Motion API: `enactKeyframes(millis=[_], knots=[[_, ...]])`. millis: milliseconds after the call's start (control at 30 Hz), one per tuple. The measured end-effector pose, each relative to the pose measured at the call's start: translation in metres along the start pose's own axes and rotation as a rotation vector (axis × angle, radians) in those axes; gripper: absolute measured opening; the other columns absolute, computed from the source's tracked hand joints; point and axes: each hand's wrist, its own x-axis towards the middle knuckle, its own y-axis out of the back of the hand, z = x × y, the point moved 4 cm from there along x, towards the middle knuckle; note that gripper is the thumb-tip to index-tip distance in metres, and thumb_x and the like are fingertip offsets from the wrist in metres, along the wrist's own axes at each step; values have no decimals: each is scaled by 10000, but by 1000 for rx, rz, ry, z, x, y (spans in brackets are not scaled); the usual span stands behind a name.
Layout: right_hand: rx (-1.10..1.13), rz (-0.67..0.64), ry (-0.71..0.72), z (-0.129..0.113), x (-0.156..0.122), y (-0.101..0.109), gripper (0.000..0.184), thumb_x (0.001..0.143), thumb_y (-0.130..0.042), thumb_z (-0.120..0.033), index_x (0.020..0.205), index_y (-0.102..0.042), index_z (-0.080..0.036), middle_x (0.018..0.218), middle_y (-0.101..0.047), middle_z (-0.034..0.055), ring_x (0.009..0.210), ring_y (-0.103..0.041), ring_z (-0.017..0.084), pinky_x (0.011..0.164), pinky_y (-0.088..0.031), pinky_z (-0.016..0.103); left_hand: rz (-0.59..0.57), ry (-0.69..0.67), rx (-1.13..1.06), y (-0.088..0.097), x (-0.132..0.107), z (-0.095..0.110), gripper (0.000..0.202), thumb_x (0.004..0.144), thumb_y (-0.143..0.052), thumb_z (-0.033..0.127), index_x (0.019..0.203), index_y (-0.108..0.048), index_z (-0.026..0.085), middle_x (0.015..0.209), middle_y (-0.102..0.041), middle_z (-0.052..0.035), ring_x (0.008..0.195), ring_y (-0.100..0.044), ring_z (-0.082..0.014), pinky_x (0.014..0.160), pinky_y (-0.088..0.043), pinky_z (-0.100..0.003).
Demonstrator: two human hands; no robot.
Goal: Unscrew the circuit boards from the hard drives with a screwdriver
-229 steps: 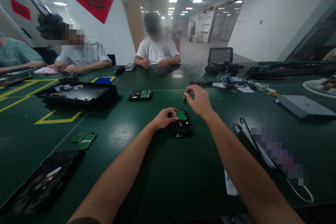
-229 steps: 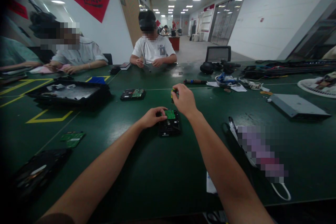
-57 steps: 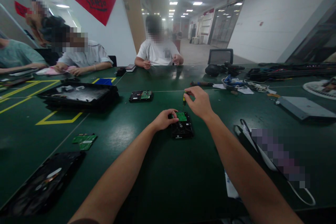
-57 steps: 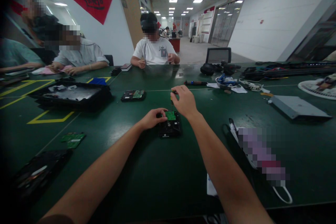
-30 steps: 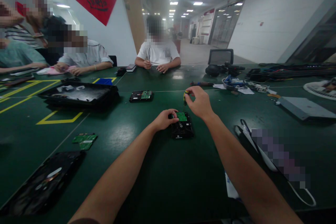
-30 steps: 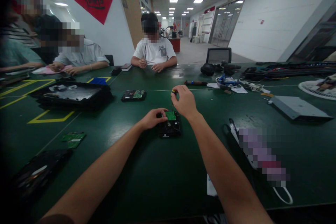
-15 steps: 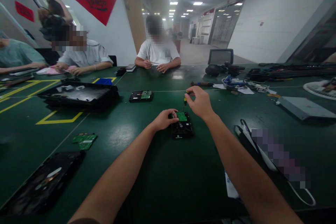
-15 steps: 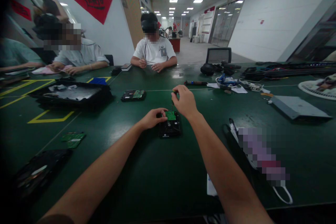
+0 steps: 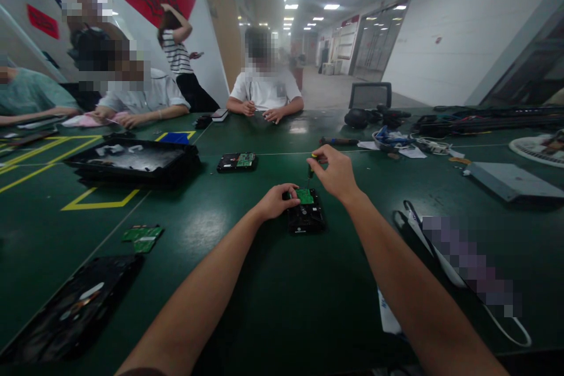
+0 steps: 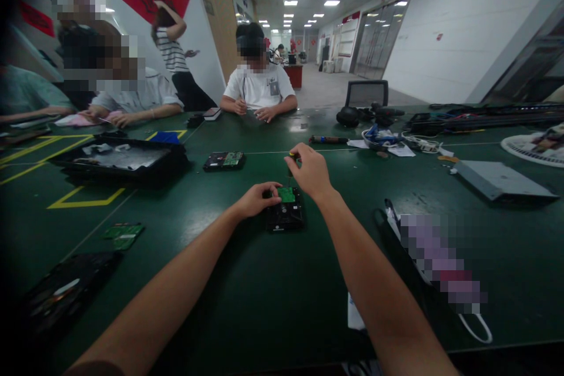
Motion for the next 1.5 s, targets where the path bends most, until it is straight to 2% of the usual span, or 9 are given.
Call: enactKeyframes(millis=[167,400,567,767,967,1167,1300,1400,1500], knots=[[4,-11,54,-5,0,0,138,959,-577,-284,1037,-671,-220,1062,-712,96,954,-672,249,881,-532,412,0,17,22,1,0,1,141,843,-744,297,855,-657,186,1340,-657,-112,1209,-628,-281,1083,-420,-447],[-2,3,-4,1,0,0,100,926,-629,-296,989,-641,-219,953,-716,73,871,-677,242,821,-534,396,3,15,15,1,0,4,155,846,-743,320,845,-664,188,1340,-660,-108,1225,-620,-287,1095,-412,-446],[-16,5,53,-3,-1,0,125,951,-588,-281,1028,-664,-216,1022,-699,88,923,-669,239,874,-532,401,-5,18,14,0,0,4,154,850,-737,315,846,-658,183,1346,-655,-113,1208,-627,-283,1080,-421,-442],[5,9,-14,2,0,-1,99,917,-631,-283,991,-633,-217,966,-709,78,864,-672,239,826,-545,402,-10,22,-1,1,0,4,140,847,-741,296,854,-656,186,1353,-650,-115,1244,-614,-280,1106,-402,-444],[-20,-9,49,-5,0,2,124,951,-599,-302,1018,-669,-226,1016,-701,88,907,-665,245,858,-538,418,5,21,8,1,0,3,126,843,-746,295,855,-675,192,1349,-653,-107,1245,-614,-286,1108,-401,-454],[-22,5,3,-2,1,2,101,918,-637,-303,977,-643,-220,985,-708,88,895,-663,257,834,-540,418,-9,20,21,1,0,2,121,843,-746,300,871,-701,192,1350,-653,-108,1242,-616,-289,1100,-408,-453],[-25,-20,36,-7,1,4,114,956,-598,-322,965,-661,-228,979,-717,74,910,-666,248,851,-530,408,-1,6,18,1,0,1,120,840,-749,295,890,-706,194,1348,-654,-104,1241,-616,-278,1106,-402,-440],[-38,-21,63,-10,2,4,119,954,-583,-291,987,-674,-221,1016,-714,88,940,-664,251,886,-520,415,-2,6,21,0,0,-1,119,841,-749,292,903,-714,197,1348,-654,-101,1240,-616,-275,1108,-402,-443],[-27,-7,17,-7,2,4,82,920,-607,-260,971,-655,-216,987,-710,91,911,-665,254,860,-526,418,-6,21,29,0,0,-2,114,842,-748,292,898,-722,197,1351,-651,-103,1244,-616,-280,1109,-405,-449]])
